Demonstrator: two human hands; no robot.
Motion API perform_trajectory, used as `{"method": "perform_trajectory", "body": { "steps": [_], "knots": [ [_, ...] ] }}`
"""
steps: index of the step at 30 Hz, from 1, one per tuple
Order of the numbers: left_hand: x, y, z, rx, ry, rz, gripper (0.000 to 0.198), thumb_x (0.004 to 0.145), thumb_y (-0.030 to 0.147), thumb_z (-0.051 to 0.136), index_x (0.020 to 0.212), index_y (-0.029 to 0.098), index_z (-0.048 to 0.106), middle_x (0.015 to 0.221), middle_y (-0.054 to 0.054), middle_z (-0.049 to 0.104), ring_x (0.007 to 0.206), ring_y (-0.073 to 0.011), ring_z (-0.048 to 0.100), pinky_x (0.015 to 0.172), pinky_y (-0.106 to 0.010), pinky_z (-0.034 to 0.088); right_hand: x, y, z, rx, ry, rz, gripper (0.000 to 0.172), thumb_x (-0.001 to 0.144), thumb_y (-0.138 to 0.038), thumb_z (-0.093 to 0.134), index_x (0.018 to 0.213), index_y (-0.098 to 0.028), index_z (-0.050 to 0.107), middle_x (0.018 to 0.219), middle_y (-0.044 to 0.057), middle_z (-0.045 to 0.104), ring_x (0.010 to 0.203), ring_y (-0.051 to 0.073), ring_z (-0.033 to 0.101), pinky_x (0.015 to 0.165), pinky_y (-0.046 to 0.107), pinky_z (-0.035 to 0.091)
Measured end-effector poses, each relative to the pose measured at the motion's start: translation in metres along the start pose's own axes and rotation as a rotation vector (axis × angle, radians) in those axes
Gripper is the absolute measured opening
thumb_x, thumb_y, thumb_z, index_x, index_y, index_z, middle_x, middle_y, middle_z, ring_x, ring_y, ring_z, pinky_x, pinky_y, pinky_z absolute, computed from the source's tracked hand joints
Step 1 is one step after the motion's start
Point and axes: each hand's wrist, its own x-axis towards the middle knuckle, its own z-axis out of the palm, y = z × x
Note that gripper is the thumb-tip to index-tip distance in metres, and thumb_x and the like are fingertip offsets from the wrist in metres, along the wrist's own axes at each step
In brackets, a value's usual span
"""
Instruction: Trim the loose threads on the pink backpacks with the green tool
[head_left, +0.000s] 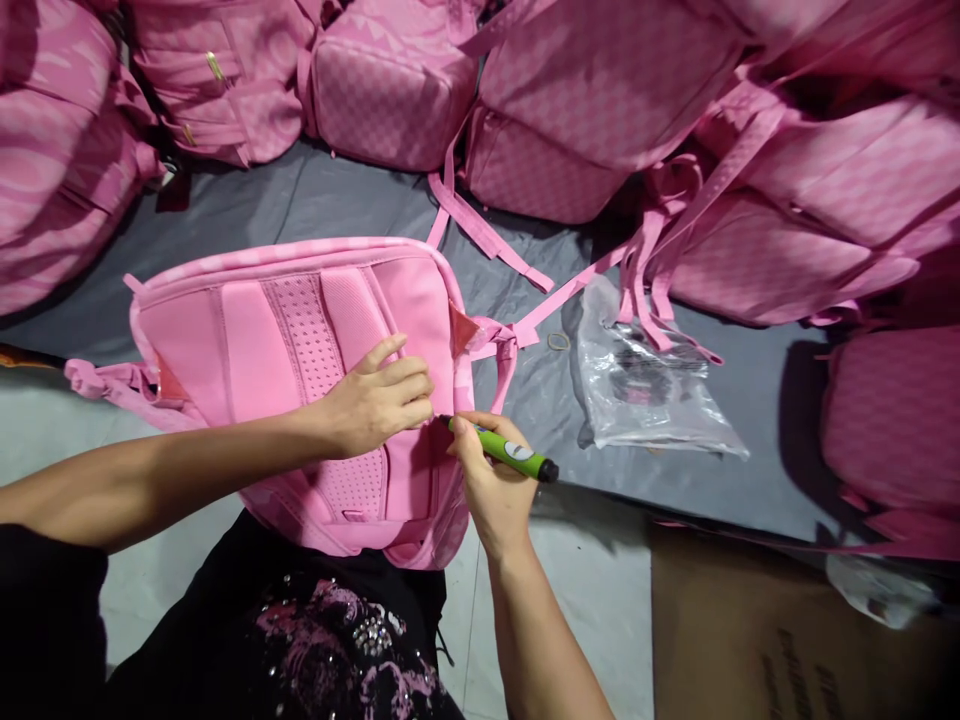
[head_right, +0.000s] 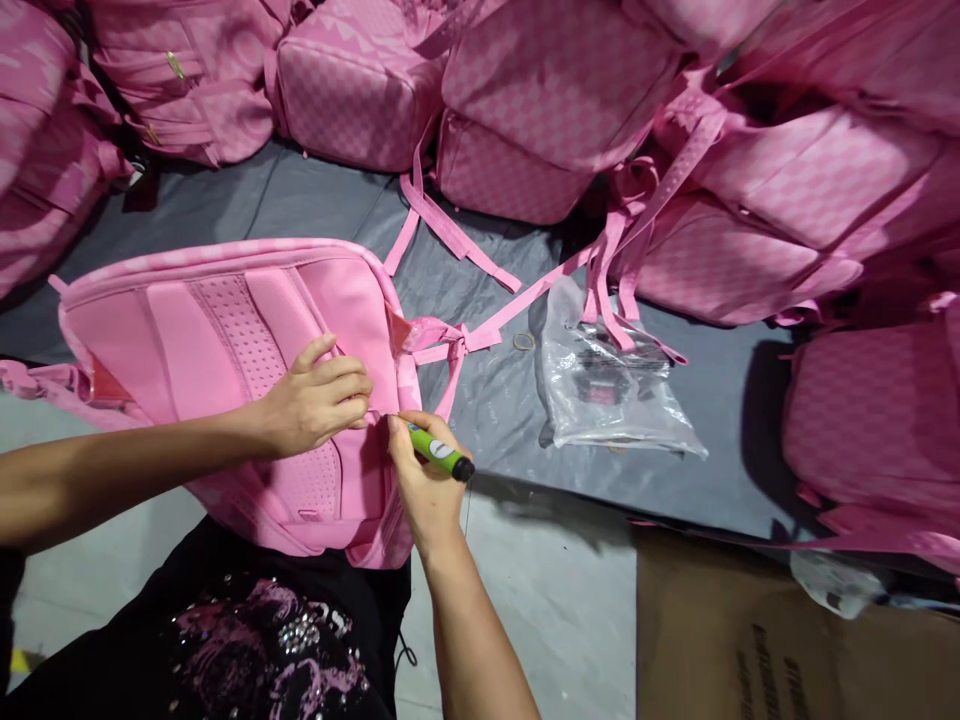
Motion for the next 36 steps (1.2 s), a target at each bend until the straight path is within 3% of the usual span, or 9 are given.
{"method": "perform_trajectory", "body": {
  "steps": [5, 10, 16, 19, 25, 27, 29, 31, 36],
  "knots": [
    [0.014, -0.025, -0.030, 0.087, -0.099, 0.156, 0.020, 0.098, 0.029, 0.054, 0.081, 0.021, 0.061, 0.084, 0.000, 0.068, 0.083, -0.0166, 0.059, 0.096, -0.039, 0.041, -0.004, -0.005, -0.010, -0.070, -0.036, -0.032, 0.023, 0.088, -0.042, 0.066, 0.086, -0.019, 0.070, 0.067, -0.001, 0.068, 0.057, 0.014, 0.062, 0.056, 0.026, 0.049],
    [0.011, -0.055, -0.088, 0.217, -0.383, 0.098, 0.037, 0.092, 0.052, 0.058, 0.074, 0.020, 0.060, 0.070, -0.002, 0.064, 0.066, -0.0166, 0.056, 0.066, -0.035, 0.036, -0.022, -0.010, -0.015, -0.069, 0.000, -0.217, 0.027, 0.089, -0.040, 0.068, 0.109, -0.022, 0.071, 0.094, 0.005, 0.077, 0.083, 0.022, 0.074, 0.076, 0.035, 0.059],
    [0.006, 0.007, -0.160, 0.238, -0.173, -0.009, 0.043, 0.099, 0.050, 0.046, 0.070, 0.020, 0.057, 0.063, -0.001, 0.059, 0.059, -0.0157, 0.051, 0.059, -0.034, 0.033, -0.043, -0.050, -0.013, -0.112, 0.086, -0.815, 0.049, 0.092, -0.024, 0.065, 0.139, -0.033, 0.054, 0.108, 0.004, 0.077, 0.094, 0.024, 0.073, 0.083, 0.041, 0.056],
    [0.011, 0.041, -0.176, 0.142, -0.143, -0.107, 0.042, 0.098, 0.051, 0.048, 0.070, 0.021, 0.057, 0.063, 0.000, 0.059, 0.058, -0.0154, 0.052, 0.057, -0.034, 0.033, -0.048, -0.074, -0.027, -0.277, 0.079, -0.999, 0.064, 0.089, -0.023, 0.070, 0.146, -0.038, 0.044, 0.109, 0.001, 0.076, 0.095, 0.023, 0.072, 0.082, 0.040, 0.051],
    [-0.004, 0.034, -0.136, -0.199, -0.319, -0.237, 0.025, 0.097, 0.035, 0.054, 0.082, 0.020, 0.065, 0.071, 0.001, 0.069, 0.064, -0.0132, 0.062, 0.058, -0.027, 0.041, -0.036, -0.041, -0.023, -0.450, -0.127, -0.971, 0.030, 0.095, -0.025, 0.059, 0.125, -0.031, 0.064, 0.092, 0.000, 0.077, 0.086, 0.019, 0.071, 0.079, 0.034, 0.046],
    [-0.005, 0.017, -0.116, -0.094, -0.195, -0.193, 0.017, 0.097, 0.027, 0.053, 0.101, 0.020, 0.068, 0.100, -0.004, 0.074, 0.094, -0.0190, 0.067, 0.081, -0.032, 0.048, -0.027, -0.017, -0.013, -0.380, -0.113, -0.932, 0.029, 0.096, -0.023, 0.057, 0.123, -0.025, 0.065, 0.097, 0.004, 0.077, 0.091, 0.020, 0.070, 0.082, 0.035, 0.048],
    [0.001, 0.000, -0.101, 0.021, -0.112, -0.219, 0.036, 0.091, 0.029, 0.063, 0.126, 0.021, 0.061, 0.135, -0.011, 0.062, 0.129, -0.0299, 0.052, 0.103, -0.046, 0.040, -0.016, 0.000, -0.004, -0.370, -0.094, -0.901, 0.029, 0.095, -0.023, 0.057, 0.123, -0.021, 0.065, 0.103, 0.007, 0.076, 0.096, 0.021, 0.070, 0.086, 0.036, 0.050],
    [0.013, -0.015, -0.091, -0.014, -0.237, -0.285, 0.060, 0.086, 0.033, 0.070, 0.141, 0.021, 0.049, 0.148, -0.014, 0.051, 0.139, -0.0338, 0.041, 0.108, -0.050, 0.035, -0.007, 0.007, 0.002, -0.414, -0.083, -0.907, 0.030, 0.095, -0.025, 0.060, 0.124, -0.021, 0.064, 0.107, 0.008, 0.075, 0.099, 0.022, 0.069, 0.088, 0.037, 0.050],
    [0.039, -0.042, -0.070, -0.163, -0.649, -0.395, 0.070, 0.090, 0.041, 0.065, 0.151, 0.023, 0.035, 0.138, -0.010, 0.060, 0.123, -0.0278, 0.055, 0.097, -0.038, 0.039, 0.004, 0.004, 0.016, -0.384, -0.091, -0.873, 0.030, 0.095, -0.030, 0.060, 0.124, -0.020, 0.060, 0.098, 0.008, 0.074, 0.090, 0.023, 0.067, 0.083, 0.038, 0.048]
  ]
}}
